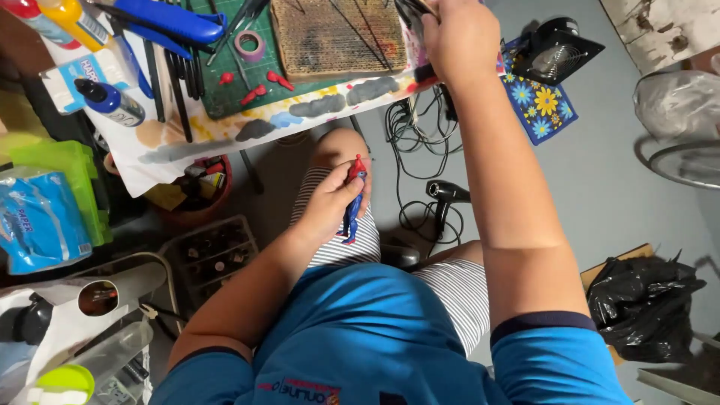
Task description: Repairing and testing the articulation of a Spider-Man action figure using a wooden stick to adjust joints.
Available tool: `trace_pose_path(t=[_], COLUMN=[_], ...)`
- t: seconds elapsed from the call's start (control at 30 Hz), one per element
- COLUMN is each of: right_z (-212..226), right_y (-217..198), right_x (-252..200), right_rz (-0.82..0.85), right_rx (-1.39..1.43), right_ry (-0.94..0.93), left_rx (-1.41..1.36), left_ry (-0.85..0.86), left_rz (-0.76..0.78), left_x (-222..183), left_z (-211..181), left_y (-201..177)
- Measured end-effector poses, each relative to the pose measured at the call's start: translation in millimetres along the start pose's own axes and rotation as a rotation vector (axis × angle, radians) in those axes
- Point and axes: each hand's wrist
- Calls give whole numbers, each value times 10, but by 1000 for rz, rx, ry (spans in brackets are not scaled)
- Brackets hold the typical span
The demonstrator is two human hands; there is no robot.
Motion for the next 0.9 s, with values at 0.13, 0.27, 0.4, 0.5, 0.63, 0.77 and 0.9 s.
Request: trace_pose_path(t=[0.13,0.27,0.4,0.5,0.63,0.77,0.9], right_z=[-188,-318,-220,-98,113,607,903], right_y=[383,473,126,-224,-690,-838,-576], right_x=[250,217,-33,-361,-1015,-1921,-2563], right_rz=[79,37,-6,4,-139,-309,-649], right_rx=[-233,-273,-112,70,639,1446,1742], right_ry=[35,25,14,48,92,42,-82], left_rx=[-124,-112,-141,-135,-83,-69,-116], left_ry=[37,34,22,47,60,116,88], left_rz=[93,175,197,212,236,281,362], left_x=[-35,-65,-53,-48,-40,60,123], left_z=[-131,-280,-301,-278,-263,4,192], left_y=[30,101,169,248,371,372,554])
Point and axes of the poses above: each hand's wrist, its own x-axis towards the middle knuckle, its own y-axis out of the palm, z = x × y, and after that the axes turned 12 degrees about z, right-handed
